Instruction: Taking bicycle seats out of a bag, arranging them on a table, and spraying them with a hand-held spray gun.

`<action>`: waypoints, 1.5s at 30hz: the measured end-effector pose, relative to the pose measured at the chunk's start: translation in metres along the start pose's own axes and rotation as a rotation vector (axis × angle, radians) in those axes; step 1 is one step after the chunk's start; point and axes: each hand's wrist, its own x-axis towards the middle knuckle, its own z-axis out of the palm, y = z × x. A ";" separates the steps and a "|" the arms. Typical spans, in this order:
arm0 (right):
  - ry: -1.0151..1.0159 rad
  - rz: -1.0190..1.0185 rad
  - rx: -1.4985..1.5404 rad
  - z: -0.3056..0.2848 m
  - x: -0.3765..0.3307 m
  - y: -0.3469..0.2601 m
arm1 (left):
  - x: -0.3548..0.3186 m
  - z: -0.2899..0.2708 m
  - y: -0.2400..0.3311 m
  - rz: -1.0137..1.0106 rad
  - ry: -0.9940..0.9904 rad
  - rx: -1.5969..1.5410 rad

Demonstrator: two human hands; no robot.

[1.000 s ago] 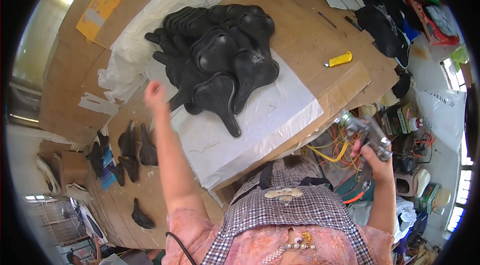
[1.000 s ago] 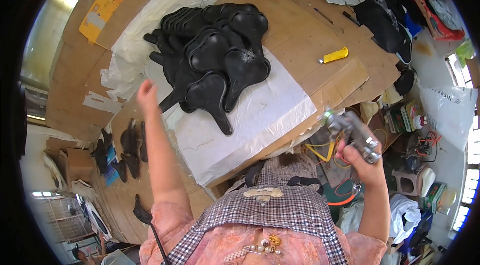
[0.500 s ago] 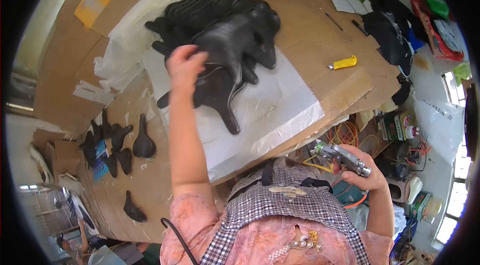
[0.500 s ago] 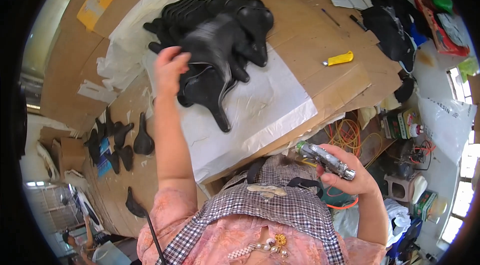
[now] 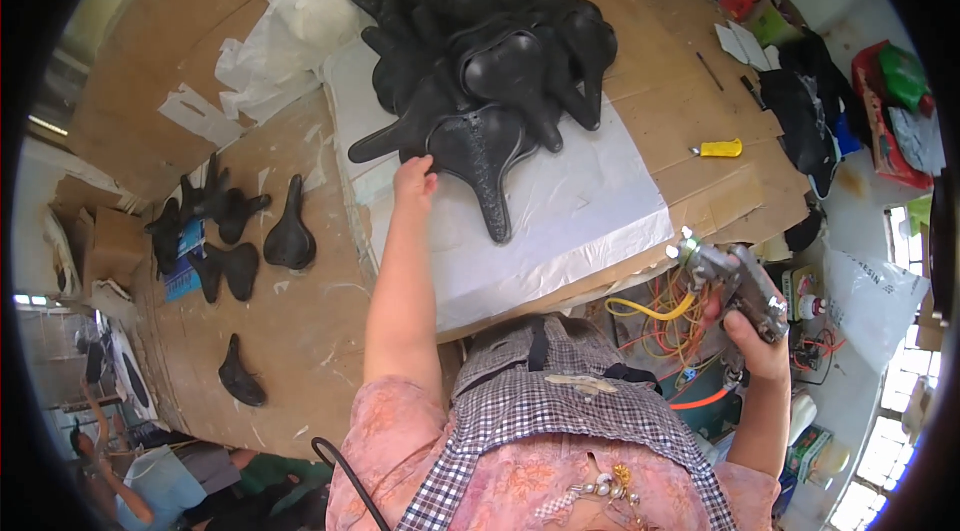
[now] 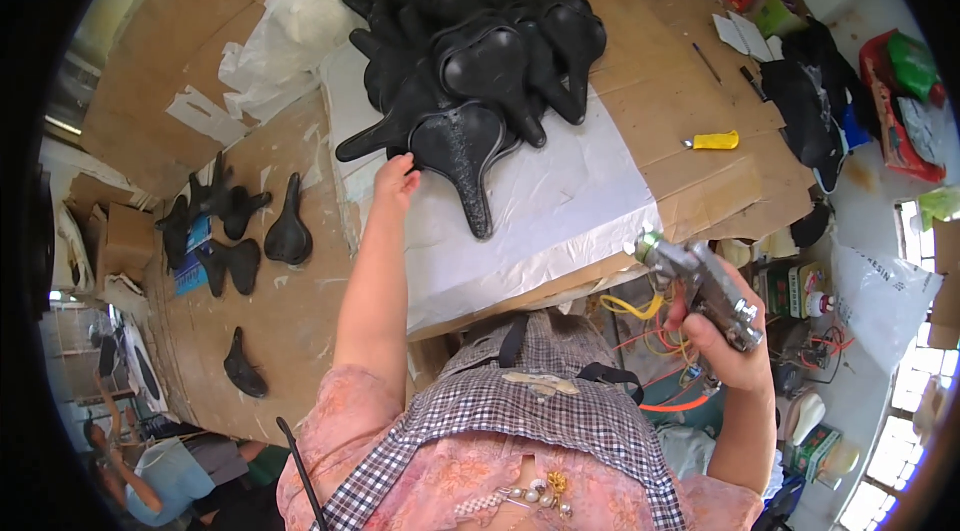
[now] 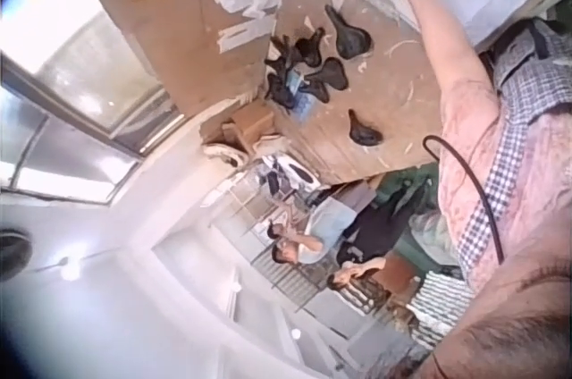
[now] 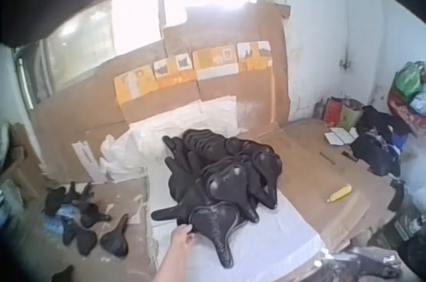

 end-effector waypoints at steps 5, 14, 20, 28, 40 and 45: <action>-0.057 0.094 -0.381 -0.019 -0.002 -0.001 | 0.005 0.024 -0.010 -0.052 0.040 -0.033; 0.022 -0.188 -0.062 -0.042 0.061 -0.013 | -0.048 0.001 0.013 0.242 -0.256 -0.436; -0.148 0.033 -0.223 -0.090 0.085 0.014 | -0.036 0.085 0.070 0.375 -0.333 -0.360; -0.298 0.051 -0.149 -0.108 0.130 0.041 | -0.063 0.174 0.069 0.345 -0.184 0.110; -0.514 0.084 -0.352 -0.088 0.135 0.039 | -0.077 -0.100 0.052 0.574 0.250 -0.325; -0.418 -0.076 -0.195 -0.050 0.131 0.004 | -0.033 0.026 -0.051 0.109 0.244 0.125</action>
